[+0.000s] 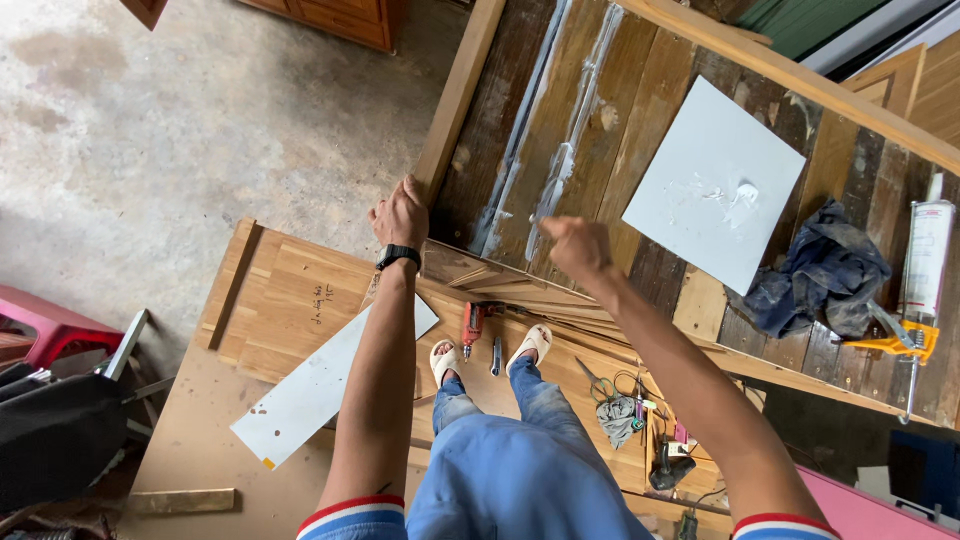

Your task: The person applies a white substance from a board onto the seams and gaps of a wooden furniture frame using a small scraper.

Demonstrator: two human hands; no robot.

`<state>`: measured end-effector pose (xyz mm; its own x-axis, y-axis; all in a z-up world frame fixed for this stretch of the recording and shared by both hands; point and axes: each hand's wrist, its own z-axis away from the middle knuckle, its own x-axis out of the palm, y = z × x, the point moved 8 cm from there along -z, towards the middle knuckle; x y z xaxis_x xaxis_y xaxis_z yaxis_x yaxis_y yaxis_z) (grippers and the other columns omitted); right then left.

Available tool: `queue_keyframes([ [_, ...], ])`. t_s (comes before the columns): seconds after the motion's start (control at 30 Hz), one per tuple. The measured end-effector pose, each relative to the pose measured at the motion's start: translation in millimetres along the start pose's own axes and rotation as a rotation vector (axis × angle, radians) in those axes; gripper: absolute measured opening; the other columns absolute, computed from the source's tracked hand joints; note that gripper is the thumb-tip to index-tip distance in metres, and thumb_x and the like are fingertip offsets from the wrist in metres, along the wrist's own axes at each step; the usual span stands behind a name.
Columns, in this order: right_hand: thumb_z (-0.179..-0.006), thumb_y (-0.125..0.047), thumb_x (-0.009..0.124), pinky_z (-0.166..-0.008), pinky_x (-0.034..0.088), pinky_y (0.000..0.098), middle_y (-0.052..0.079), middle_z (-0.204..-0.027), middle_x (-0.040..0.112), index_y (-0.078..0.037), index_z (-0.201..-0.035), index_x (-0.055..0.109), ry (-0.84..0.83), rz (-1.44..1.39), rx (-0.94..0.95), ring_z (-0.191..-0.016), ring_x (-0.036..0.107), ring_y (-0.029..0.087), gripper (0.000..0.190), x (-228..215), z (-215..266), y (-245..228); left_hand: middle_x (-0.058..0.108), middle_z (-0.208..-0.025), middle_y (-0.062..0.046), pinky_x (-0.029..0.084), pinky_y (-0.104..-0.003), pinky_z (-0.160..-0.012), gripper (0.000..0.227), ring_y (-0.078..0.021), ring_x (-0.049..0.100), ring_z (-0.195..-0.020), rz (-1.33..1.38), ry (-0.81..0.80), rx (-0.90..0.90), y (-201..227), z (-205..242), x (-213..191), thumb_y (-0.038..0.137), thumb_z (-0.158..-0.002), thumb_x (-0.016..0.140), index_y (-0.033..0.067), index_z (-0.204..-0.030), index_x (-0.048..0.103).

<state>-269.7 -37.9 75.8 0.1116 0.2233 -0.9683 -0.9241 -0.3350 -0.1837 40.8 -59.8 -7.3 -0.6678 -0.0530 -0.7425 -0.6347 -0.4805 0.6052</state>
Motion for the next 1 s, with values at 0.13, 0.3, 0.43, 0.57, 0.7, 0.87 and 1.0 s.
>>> queue_keyframes([
  [0.13,-0.081,0.005,0.06,-0.08,0.062,0.045,0.008,-0.095,0.08,-0.019,-0.106,0.078,-0.069,0.005,-0.07,-0.092,0.078,0.03,0.039,-15,40,-32,0.07,-0.133,-0.011,0.025,-0.066,-0.118,0.07,-0.0399,0.058,-0.133,-0.054,-0.063,-0.027,8,-1,-6,0.051,-0.11,0.006,0.0219,-0.138,0.063],
  [0.3,-0.08,0.011,0.056,-0.095,0.059,0.0535,0.013,-0.115,0.079,-0.02,-0.121,0.077,-0.299,-0.433,-0.062,-0.109,0.073,0.039,0.055,-20,49,-17,0.071,-0.129,-0.018,0.023,-0.067,-0.118,0.078,-0.0426,0.057,-0.133,-0.096,-0.076,-0.118,11,-23,4,0.056,-0.107,0.008,0.0155,-0.127,0.071],
  [0.43,-0.085,0.004,0.057,-0.102,0.054,0.0498,0.001,-0.121,0.078,-0.028,-0.123,0.079,-0.068,-0.523,0.164,-0.116,0.07,0.035,0.054,-94,-42,74,0.074,-0.119,-0.021,0.031,-0.061,-0.115,0.077,-0.0426,0.064,-0.125,-0.084,-0.05,-0.111,32,-9,-11,0.051,-0.11,0.008,0.0123,-0.123,0.073],
  [0.57,-0.095,-0.02,0.075,-0.096,0.055,0.0412,-0.001,-0.114,0.077,-0.029,-0.12,0.078,0.256,-0.264,0.283,-0.109,0.071,0.027,0.027,-112,-170,213,0.075,-0.119,-0.021,0.032,-0.059,-0.116,0.073,-0.044,0.064,-0.124,-0.172,-0.023,-0.114,48,-1,-28,0.048,-0.112,0.01,0.0134,-0.124,0.074],
  [0.7,-0.085,-0.027,0.079,-0.088,0.058,0.0413,-0.003,-0.102,0.079,-0.04,-0.103,0.082,0.337,-0.043,0.352,-0.1,0.074,0.029,0.023,-130,-267,275,0.075,-0.124,-0.017,0.027,-0.059,-0.121,0.074,-0.042,0.061,-0.13,-0.28,-0.008,-0.151,39,-8,-17,0.052,-0.114,0.009,0.0197,-0.126,0.074],
  [0.87,-0.087,-0.023,0.08,-0.063,0.047,0.0346,-0.001,-0.096,0.079,-0.033,-0.104,0.081,0.219,-0.074,0.295,-0.076,0.067,0.022,0.02,-125,-349,283,0.077,-0.105,-0.017,0.032,-0.058,-0.114,0.069,-0.0401,0.069,-0.109,-0.338,0.092,-0.106,40,-12,-18,0.046,-0.113,0.017,0.0155,-0.104,0.078],
  [1.0,-0.088,-0.004,0.078,-0.043,0.052,0.0371,0.008,-0.083,0.078,-0.027,-0.105,0.084,0.116,-0.093,0.32,-0.062,0.066,0.018,0.029,-133,-371,270,0.077,-0.094,-0.014,0.036,-0.059,-0.109,0.071,-0.0405,0.071,-0.094,-0.377,0.149,-0.042,43,-12,-19,0.043,-0.111,0.018,0.0116,-0.086,0.077],
])
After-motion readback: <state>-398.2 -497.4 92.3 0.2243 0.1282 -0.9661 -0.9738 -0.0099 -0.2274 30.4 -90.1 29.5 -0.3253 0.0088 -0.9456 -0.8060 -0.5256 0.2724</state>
